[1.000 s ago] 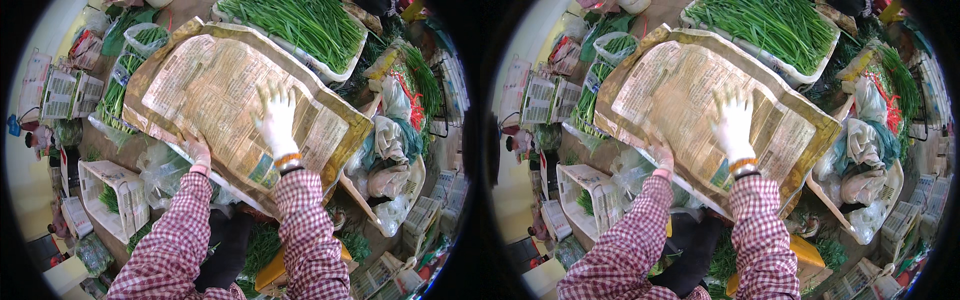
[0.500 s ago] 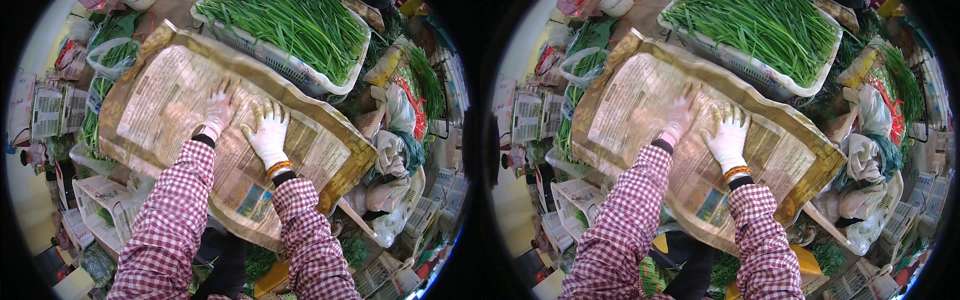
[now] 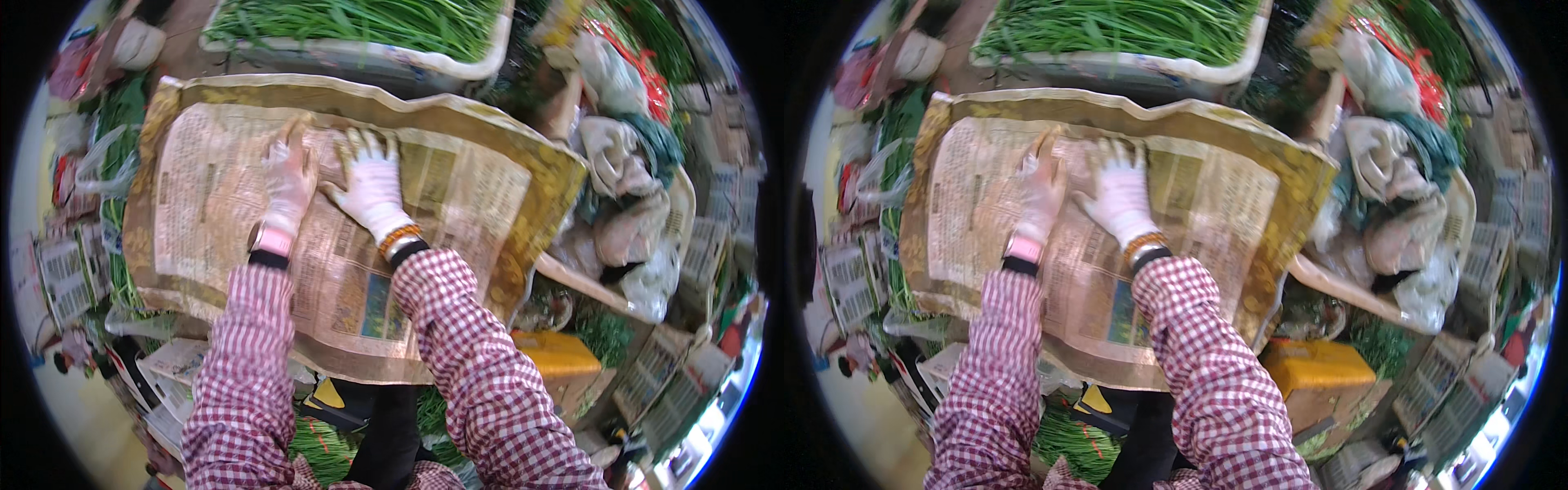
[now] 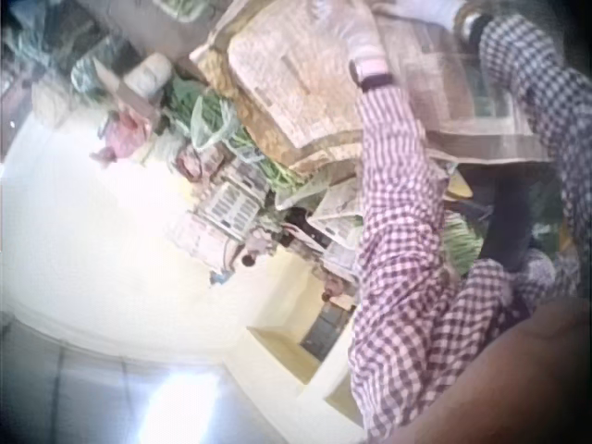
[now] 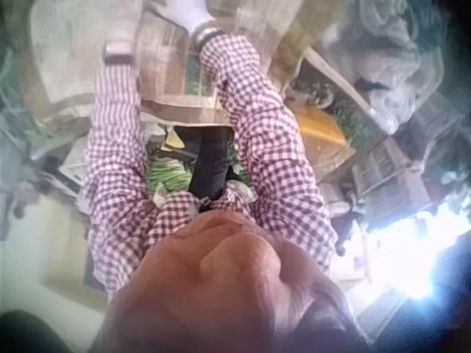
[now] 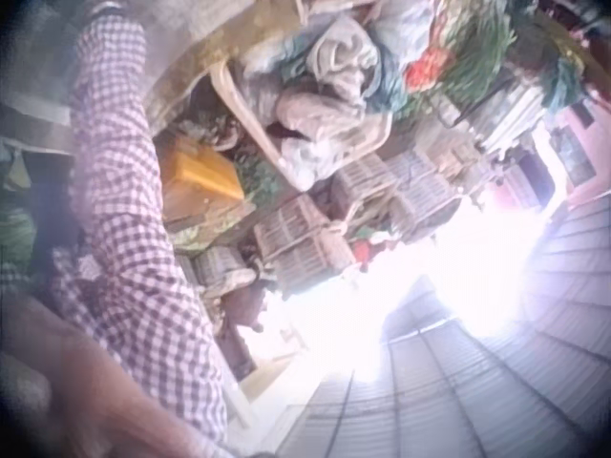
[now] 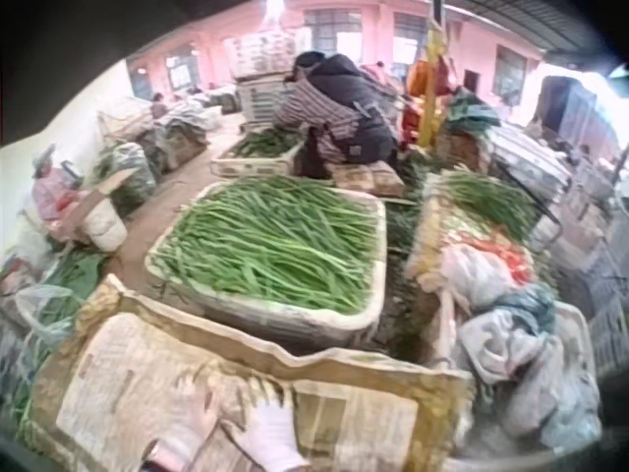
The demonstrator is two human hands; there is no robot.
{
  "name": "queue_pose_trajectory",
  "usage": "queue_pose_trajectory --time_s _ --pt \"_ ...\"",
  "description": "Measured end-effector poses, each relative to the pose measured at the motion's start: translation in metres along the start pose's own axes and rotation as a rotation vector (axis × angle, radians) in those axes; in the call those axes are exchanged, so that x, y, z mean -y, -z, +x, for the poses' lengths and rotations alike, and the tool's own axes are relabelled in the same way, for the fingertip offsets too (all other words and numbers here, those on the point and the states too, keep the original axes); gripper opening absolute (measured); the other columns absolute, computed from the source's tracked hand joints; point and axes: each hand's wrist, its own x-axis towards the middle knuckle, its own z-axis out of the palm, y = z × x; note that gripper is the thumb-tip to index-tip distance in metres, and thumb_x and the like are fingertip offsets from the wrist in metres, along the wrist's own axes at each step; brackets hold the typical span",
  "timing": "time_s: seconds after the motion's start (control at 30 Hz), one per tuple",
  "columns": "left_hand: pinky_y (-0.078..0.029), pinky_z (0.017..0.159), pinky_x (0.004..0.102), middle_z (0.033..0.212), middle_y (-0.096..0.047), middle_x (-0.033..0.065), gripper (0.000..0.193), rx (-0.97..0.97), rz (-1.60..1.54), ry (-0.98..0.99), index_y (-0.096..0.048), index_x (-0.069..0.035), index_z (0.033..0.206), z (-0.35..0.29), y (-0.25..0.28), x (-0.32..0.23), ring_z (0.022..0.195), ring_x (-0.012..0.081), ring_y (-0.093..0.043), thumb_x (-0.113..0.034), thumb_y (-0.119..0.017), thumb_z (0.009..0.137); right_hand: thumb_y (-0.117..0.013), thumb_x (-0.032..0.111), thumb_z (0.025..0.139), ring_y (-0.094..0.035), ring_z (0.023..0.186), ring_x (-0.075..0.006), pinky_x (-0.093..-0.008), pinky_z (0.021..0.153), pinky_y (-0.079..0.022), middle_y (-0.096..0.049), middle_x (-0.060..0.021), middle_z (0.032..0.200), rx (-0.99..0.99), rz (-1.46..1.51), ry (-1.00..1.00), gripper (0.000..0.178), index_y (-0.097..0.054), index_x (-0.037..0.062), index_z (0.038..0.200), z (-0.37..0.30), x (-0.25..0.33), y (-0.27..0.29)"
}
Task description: The person gathers green onions from a plastic bag, trims the ends with a knife, and ties them into bundles using red rubber bands. The finished bundles are placed into a white basket.
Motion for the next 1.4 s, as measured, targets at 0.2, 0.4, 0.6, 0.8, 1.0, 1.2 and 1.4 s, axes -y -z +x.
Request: queue_pose_trajectory --time_s 0.2,0.4,0.6,0.8,1.0,1.2,1.4 --pt "-0.021 0.117 0.0466 0.156 -0.031 0.0182 0.075 0.105 -0.065 -0.013 -0.029 -0.008 0.153 -0.056 -0.007 -0.073 0.143 0.034 -0.029 -0.057 -0.036 0.097 -0.056 0.021 0.081 -0.034 0.141 -0.0277 -0.0531 0.121 -0.011 -0.047 -0.0136 0.144 0.214 -0.168 0.004 0.054 -0.056 0.0037 0.132 0.0 -0.004 0.012" --pt "-0.019 0.117 0.0503 0.156 -0.032 0.0141 0.077 0.172 0.131 -0.103 -0.03 -0.012 0.153 -0.063 -0.031 -0.051 0.143 0.03 -0.03 -0.051 -0.054 0.091 -0.072 0.01 0.077 -0.055 0.118 -0.0356 -0.0459 0.102 -0.043 -0.06 -0.0166 0.125 -0.414 -0.005 -0.122 0.051 -0.059 -0.0007 0.125 -0.104 -0.014 0.174" --pt "-0.021 0.117 0.0492 0.153 -0.036 0.0063 0.076 0.019 0.118 -0.263 -0.032 -0.019 0.152 -0.047 -0.001 -0.094 0.139 0.028 -0.035 -0.023 -0.066 0.084 -0.075 0.009 0.078 -0.066 0.09 -0.0353 -0.0399 0.078 -0.054 -0.066 -0.0172 0.101 -0.369 0.142 -0.797 0.042 -0.063 0.0006 0.117 -0.194 -0.022 0.196" --pt "-0.027 0.117 0.0428 0.147 -0.04 0.0074 0.085 -0.114 -0.116 -0.694 -0.037 -0.023 0.148 0.002 -0.005 -0.216 0.135 0.0236 -0.04 -0.005 -0.072 0.073 -0.07 0.014 0.079 -0.056 0.089 -0.0342 -0.0448 0.076 -0.045 -0.06 -0.014 0.1 -0.462 -0.029 -0.703 0.029 -0.063 0.0045 0.105 -0.206 -0.036 0.163" --pt "-0.031 0.111 0.0485 0.139 -0.048 0.0123 0.077 0.035 -0.272 -0.584 -0.049 -0.019 0.139 0.009 -0.042 -0.257 0.13 0.0314 -0.045 -0.021 -0.08 0.069 -0.071 0.008 0.078 -0.058 0.094 -0.0338 -0.0447 0.082 -0.046 -0.061 -0.0122 0.103 -0.549 0.074 -0.702 0.034 -0.065 0.007 0.111 -0.205 -0.035 0.175" --pt "-0.036 0.1 0.049 0.126 -0.056 0.0144 0.061 0.123 -0.026 -0.553 -0.052 -0.014 0.135 -0.019 -0.067 -0.249 0.112 0.0316 -0.055 -0.038 -0.068 0.082 -0.07 0.008 0.076 -0.057 0.088 -0.0324 -0.043 0.076 -0.045 -0.059 -0.0122 0.098 -0.469 -0.06 -0.728 0.041 -0.064 0.0089 0.116 -0.204 -0.034 0.181" --pt "-0.044 0.089 0.0528 0.104 -0.059 0.0175 0.071 0.383 -0.104 -0.537 -0.045 -0.016 0.144 0.016 -0.06 -0.279 0.099 0.0321 -0.058 -0.042 -0.07 0.082 -0.067 0.021 0.081 -0.06 0.086 -0.033 -0.0429 0.076 -0.048 -0.06 -0.0155 0.101 -0.231 0.149 -0.827 0.046 -0.059 0.0061 0.123 -0.197 -0.015 0.181"
